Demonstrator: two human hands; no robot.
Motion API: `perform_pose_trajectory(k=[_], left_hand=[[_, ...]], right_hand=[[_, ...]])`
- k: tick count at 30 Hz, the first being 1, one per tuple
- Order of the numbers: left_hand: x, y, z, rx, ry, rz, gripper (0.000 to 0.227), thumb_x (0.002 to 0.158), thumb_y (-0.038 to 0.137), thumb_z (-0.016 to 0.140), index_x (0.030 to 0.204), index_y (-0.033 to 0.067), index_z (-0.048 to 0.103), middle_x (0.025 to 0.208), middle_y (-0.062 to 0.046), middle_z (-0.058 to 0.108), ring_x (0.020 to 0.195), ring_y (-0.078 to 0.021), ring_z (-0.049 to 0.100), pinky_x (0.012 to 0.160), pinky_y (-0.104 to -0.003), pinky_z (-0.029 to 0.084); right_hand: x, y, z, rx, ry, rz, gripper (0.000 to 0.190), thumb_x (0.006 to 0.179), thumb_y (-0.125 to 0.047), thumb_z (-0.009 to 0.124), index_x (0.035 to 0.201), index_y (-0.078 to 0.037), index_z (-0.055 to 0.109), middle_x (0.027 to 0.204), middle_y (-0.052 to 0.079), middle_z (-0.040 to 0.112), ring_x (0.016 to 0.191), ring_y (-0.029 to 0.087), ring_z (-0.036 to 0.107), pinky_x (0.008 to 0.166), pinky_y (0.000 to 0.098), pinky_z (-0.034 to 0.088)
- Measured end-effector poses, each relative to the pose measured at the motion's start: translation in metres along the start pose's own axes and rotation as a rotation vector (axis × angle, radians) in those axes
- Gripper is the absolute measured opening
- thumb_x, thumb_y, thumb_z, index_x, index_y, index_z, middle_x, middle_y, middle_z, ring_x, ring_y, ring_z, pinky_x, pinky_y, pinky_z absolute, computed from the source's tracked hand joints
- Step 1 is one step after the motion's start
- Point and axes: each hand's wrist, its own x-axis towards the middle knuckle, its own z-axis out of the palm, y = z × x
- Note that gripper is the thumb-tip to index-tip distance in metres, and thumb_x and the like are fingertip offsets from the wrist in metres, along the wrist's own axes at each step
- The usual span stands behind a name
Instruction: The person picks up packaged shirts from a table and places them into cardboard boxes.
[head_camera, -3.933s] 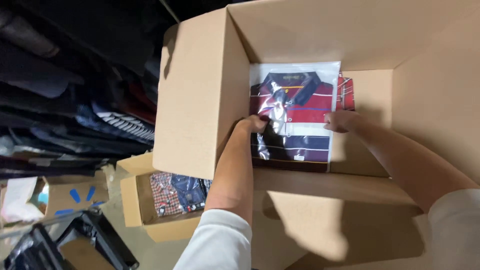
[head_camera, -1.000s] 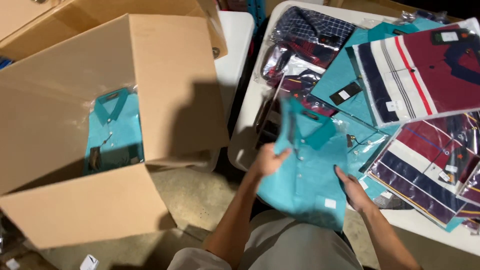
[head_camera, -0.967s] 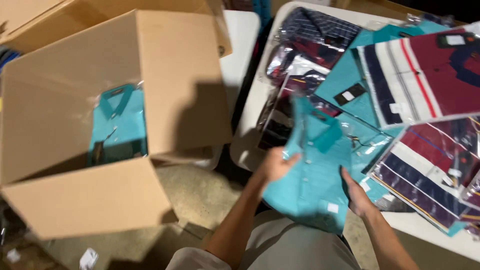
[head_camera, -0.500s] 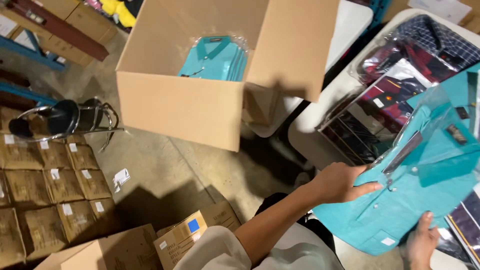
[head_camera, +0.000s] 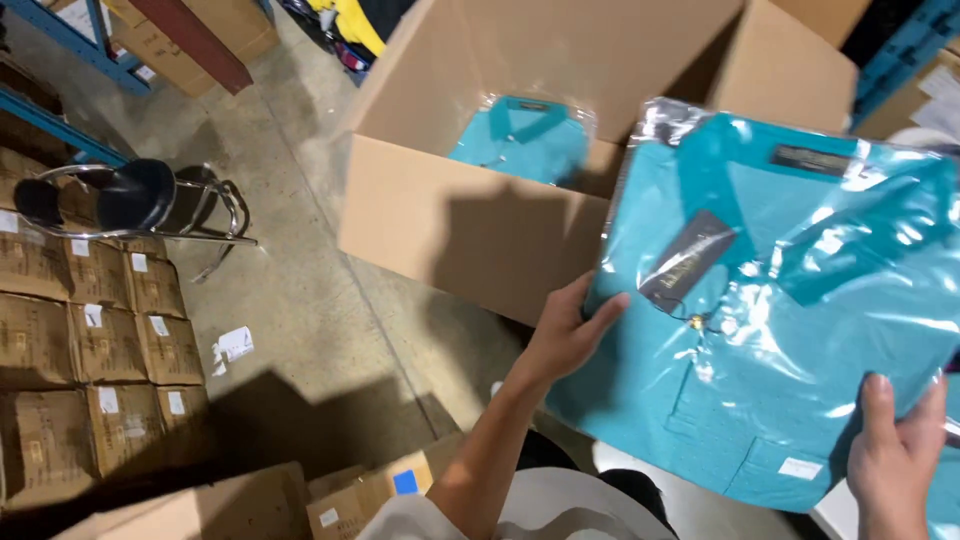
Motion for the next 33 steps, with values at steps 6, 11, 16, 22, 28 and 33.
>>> perform_pose_trajectory(k=[6, 11, 16, 22, 28, 33], left_hand=[[0.034, -0.034, -0.160, 0.092, 0.135, -0.205, 0.053, 0.098, 0.051, 0.058, 0.132, 0.0102, 0.058, 0.118, -0.005, 0.074, 0.107, -0.0184, 0.072, 0.086, -0.037, 0.056], [0.066, -0.060, -0.248, 0.154, 0.226, -0.185, 0.047, 0.097, 0.047, 0.063, 0.127, 0.0108, 0.062, 0.112, -0.005, 0.075, 0.102, -0.0173, 0.071, 0.081, -0.036, 0.055], [0.112, -0.058, -0.292, 0.179, 0.136, -0.238, 0.071, 0.093, 0.060, 0.057, 0.142, 0.0081, 0.053, 0.135, -0.011, 0.069, 0.123, -0.0284, 0.069, 0.092, -0.045, 0.059], [0.198, -0.063, -0.322, 0.226, 0.065, -0.259, 0.077, 0.090, 0.062, 0.055, 0.144, 0.0066, 0.052, 0.139, -0.014, 0.066, 0.126, -0.0323, 0.067, 0.093, -0.048, 0.057], [0.295, -0.089, -0.344, 0.511, -0.013, -0.253, 0.057, 0.096, 0.052, 0.060, 0.131, 0.0069, 0.055, 0.127, -0.014, 0.067, 0.118, -0.0346, 0.068, 0.089, -0.045, 0.055], [0.354, -0.158, -0.339, 0.809, -0.166, -0.498, 0.047, 0.101, 0.046, 0.062, 0.117, 0.0029, 0.050, 0.120, -0.024, 0.066, 0.105, -0.0443, 0.067, 0.078, -0.052, 0.053]], right_hand=[[0.063, -0.076, 0.167, 0.015, -0.147, 0.141, 0.040, 0.118, -0.017, 0.050, 0.153, 0.003, 0.048, 0.141, 0.019, 0.058, 0.125, 0.029, 0.055, 0.107, 0.0432, 0.044], [0.101, -0.139, 0.264, 0.019, -0.272, 0.336, 0.045, 0.112, -0.015, 0.047, 0.155, -0.003, 0.044, 0.143, 0.018, 0.059, 0.125, 0.030, 0.057, 0.105, 0.0440, 0.045], [0.147, -0.114, 0.309, 0.007, -0.377, 0.340, 0.041, 0.112, -0.013, 0.049, 0.152, -0.002, 0.044, 0.140, 0.017, 0.058, 0.121, 0.027, 0.057, 0.101, 0.0427, 0.047], [0.222, -0.072, 0.351, 0.125, -0.411, 0.403, 0.030, 0.117, -0.017, 0.050, 0.146, -0.009, 0.048, 0.131, 0.012, 0.064, 0.108, 0.022, 0.062, 0.093, 0.0391, 0.052], [0.301, -0.029, 0.402, 0.267, -0.428, 0.471, 0.019, 0.118, -0.022, 0.051, 0.134, -0.017, 0.060, 0.122, 0.006, 0.070, 0.101, 0.018, 0.067, 0.087, 0.0357, 0.056], [0.321, 0.018, 0.444, 0.102, -0.453, 0.587, 0.022, 0.117, -0.024, 0.051, 0.132, -0.012, 0.061, 0.115, 0.009, 0.071, 0.094, 0.022, 0.066, 0.081, 0.0366, 0.053]])
